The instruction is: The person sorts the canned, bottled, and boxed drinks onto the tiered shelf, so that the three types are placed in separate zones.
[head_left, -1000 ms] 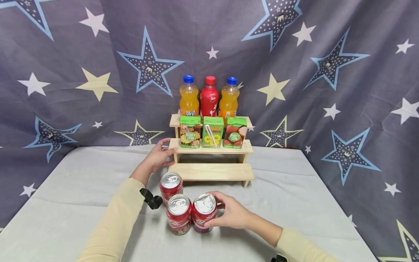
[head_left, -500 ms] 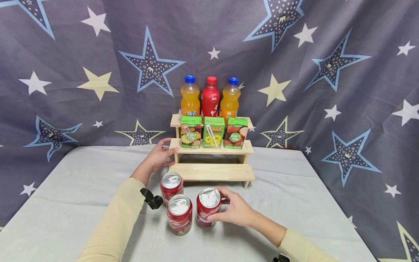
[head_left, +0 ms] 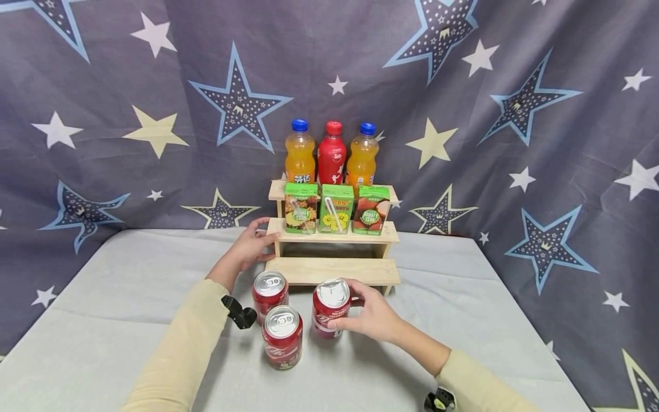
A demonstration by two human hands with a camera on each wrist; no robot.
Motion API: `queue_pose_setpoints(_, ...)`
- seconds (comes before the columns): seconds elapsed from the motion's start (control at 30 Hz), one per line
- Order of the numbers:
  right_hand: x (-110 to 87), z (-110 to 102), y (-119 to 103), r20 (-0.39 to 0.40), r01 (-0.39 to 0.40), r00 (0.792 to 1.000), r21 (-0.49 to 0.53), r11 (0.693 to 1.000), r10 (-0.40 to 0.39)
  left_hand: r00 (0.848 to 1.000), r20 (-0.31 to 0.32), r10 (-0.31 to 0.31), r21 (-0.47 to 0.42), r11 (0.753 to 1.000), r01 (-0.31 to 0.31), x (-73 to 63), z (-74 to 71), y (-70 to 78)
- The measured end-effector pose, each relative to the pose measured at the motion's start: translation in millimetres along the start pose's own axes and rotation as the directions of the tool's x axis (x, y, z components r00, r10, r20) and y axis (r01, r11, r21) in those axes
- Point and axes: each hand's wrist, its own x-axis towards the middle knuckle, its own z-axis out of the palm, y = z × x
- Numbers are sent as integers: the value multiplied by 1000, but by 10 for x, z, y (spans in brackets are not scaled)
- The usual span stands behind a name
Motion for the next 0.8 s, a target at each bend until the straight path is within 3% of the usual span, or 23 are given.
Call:
queue_pose_setpoints(0.2, 69, -12, -30, -52, -29, 998, -32, 999, 27, 1000, -3, 0, 6, 1000, 0, -8, 3, 11)
queue_pose_setpoints(0.43, 219, -37, -77, -97, -91, 991, 21, 996, 93, 1000, -5, 1, 9, 1000, -1, -18, 4, 17)
queue_pose_setpoints(0.8, 463, -58, -138, -100, -66, 992, 48, 997, 71, 1000, -4, 3, 8, 1000, -3, -8, 7, 10)
